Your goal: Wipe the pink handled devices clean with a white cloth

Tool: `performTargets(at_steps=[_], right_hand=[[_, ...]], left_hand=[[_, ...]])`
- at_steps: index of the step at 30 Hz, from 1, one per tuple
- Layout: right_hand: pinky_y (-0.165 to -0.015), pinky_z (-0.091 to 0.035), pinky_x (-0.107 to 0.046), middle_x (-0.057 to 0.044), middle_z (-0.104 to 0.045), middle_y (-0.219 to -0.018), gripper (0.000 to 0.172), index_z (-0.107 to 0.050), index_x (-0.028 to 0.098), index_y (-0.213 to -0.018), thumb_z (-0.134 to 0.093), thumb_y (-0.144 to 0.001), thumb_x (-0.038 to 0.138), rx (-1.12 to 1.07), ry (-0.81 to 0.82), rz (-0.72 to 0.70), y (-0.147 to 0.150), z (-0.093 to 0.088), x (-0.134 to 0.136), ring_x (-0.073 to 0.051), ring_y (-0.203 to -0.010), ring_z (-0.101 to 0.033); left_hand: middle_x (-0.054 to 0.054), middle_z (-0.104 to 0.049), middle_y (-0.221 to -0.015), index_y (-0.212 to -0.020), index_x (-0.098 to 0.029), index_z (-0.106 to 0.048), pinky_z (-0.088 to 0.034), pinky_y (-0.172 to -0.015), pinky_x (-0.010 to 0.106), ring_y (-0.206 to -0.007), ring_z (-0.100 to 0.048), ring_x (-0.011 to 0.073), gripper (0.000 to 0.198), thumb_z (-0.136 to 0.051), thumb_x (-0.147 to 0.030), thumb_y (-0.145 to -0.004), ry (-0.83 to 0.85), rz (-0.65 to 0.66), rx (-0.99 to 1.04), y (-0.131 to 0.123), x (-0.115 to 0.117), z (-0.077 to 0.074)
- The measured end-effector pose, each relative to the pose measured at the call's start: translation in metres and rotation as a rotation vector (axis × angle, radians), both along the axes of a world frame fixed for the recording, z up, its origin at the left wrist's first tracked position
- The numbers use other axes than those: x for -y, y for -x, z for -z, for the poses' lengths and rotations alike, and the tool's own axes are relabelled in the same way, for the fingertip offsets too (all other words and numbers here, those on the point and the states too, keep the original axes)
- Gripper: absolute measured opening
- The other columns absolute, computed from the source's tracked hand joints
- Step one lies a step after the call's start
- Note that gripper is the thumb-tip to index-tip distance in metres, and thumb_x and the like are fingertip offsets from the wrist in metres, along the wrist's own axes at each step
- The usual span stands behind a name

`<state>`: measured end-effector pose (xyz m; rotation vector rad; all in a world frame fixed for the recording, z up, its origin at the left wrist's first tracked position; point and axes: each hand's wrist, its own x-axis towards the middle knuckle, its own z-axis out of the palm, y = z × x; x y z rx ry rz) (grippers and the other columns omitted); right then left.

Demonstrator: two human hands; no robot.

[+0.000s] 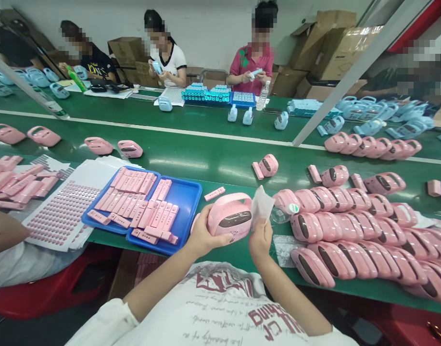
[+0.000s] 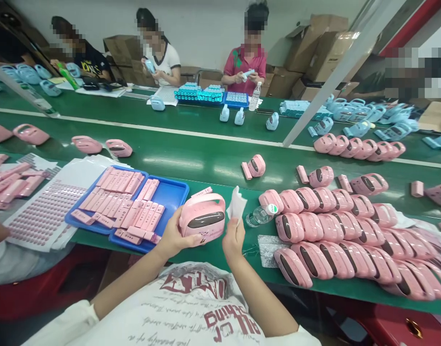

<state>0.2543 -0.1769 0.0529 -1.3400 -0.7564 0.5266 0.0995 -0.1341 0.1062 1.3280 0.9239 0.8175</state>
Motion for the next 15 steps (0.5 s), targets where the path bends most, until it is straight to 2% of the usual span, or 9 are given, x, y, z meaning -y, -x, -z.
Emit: performTargets(at_steps=[2,3,6,8,10,12,15], right_hand=[[-0.091,-0.05,-0.043,-0.012,-0.071,-0.112,0.058,-0.068,0.017,-0.11,-0.045,-0.086,0.064,-0.312,0.109,-0.059,-0.001,-0.013,-0.005,-0.027,-0.106,-0.065],[-0.087,-0.051,-0.041,-0.01,-0.073,-0.105,0.056,-0.07,0.017,-0.102,-0.05,-0.083,0.065,-0.385,0.128,-0.112,-0.002,-0.022,-0.008,-0.026,-0.1,-0.066],[-0.076,-0.051,-0.034,-0.004,-0.073,-0.086,0.048,-0.071,0.019,-0.084,-0.064,-0.071,0.064,-0.393,0.145,-0.204,-0.011,-0.046,-0.018,-0.021,-0.082,-0.065],[-0.061,-0.046,-0.028,0.001,-0.065,-0.064,0.045,-0.065,0.019,-0.065,-0.068,-0.066,0.064,-0.339,0.169,-0.221,-0.018,-0.055,-0.024,-0.015,-0.062,-0.057],[-0.047,-0.033,-0.025,0.005,-0.048,-0.047,0.049,-0.051,0.02,-0.05,-0.069,-0.064,0.064,-0.278,0.209,-0.241,-0.023,-0.056,-0.029,-0.01,-0.047,-0.042],[-0.043,-0.024,-0.025,0.007,-0.038,-0.041,0.055,-0.041,0.021,-0.045,-0.07,-0.062,0.064,-0.258,0.277,-0.289,-0.027,-0.051,-0.033,-0.007,-0.042,-0.032],[-0.041,-0.024,-0.025,0.007,-0.04,-0.04,0.055,-0.042,0.021,-0.043,-0.074,-0.056,0.063,-0.296,0.379,-0.361,-0.027,-0.038,-0.038,-0.007,-0.04,-0.033]], left_hand=[[0.01,-0.063,-0.118,-0.124,-0.017,-0.047,-0.05,-0.091,0.037,-0.107,-0.061,0.028,0.079,-0.082,-0.036,-0.055,-0.016,0.051,0.021,0.0,-0.002,-0.002],[0.011,-0.062,-0.122,-0.126,-0.017,-0.046,-0.048,-0.093,0.038,-0.11,-0.059,0.028,0.079,-0.08,-0.035,-0.057,-0.019,0.086,0.012,0.0,-0.003,-0.004],[0.011,-0.06,-0.126,-0.132,-0.019,-0.044,-0.046,-0.097,0.04,-0.114,-0.057,0.0289,0.081,-0.078,-0.035,-0.06,-0.027,0.207,-0.114,-0.002,-0.005,-0.011],[0.01,-0.061,-0.125,-0.135,-0.02,-0.044,-0.046,-0.096,0.041,-0.113,-0.058,0.0299,0.085,-0.08,-0.034,-0.059,-0.044,0.277,-0.242,-0.003,-0.004,-0.016],[0.009,-0.062,-0.124,-0.135,-0.022,-0.047,-0.046,-0.094,0.041,-0.112,-0.058,0.031,0.086,-0.082,-0.034,-0.057,-0.064,0.326,-0.322,-0.004,-0.003,-0.018],[0.01,-0.063,-0.123,-0.133,-0.022,-0.051,-0.047,-0.093,0.041,-0.111,-0.059,0.0322,0.084,-0.083,-0.035,-0.056,-0.062,0.367,-0.314,-0.005,-0.003,-0.017],[0.011,-0.065,-0.121,-0.127,-0.021,-0.058,-0.046,-0.095,0.042,-0.113,-0.059,0.0335,0.075,-0.084,-0.033,-0.057,-0.003,0.463,-0.171,-0.007,-0.009,-0.007]])
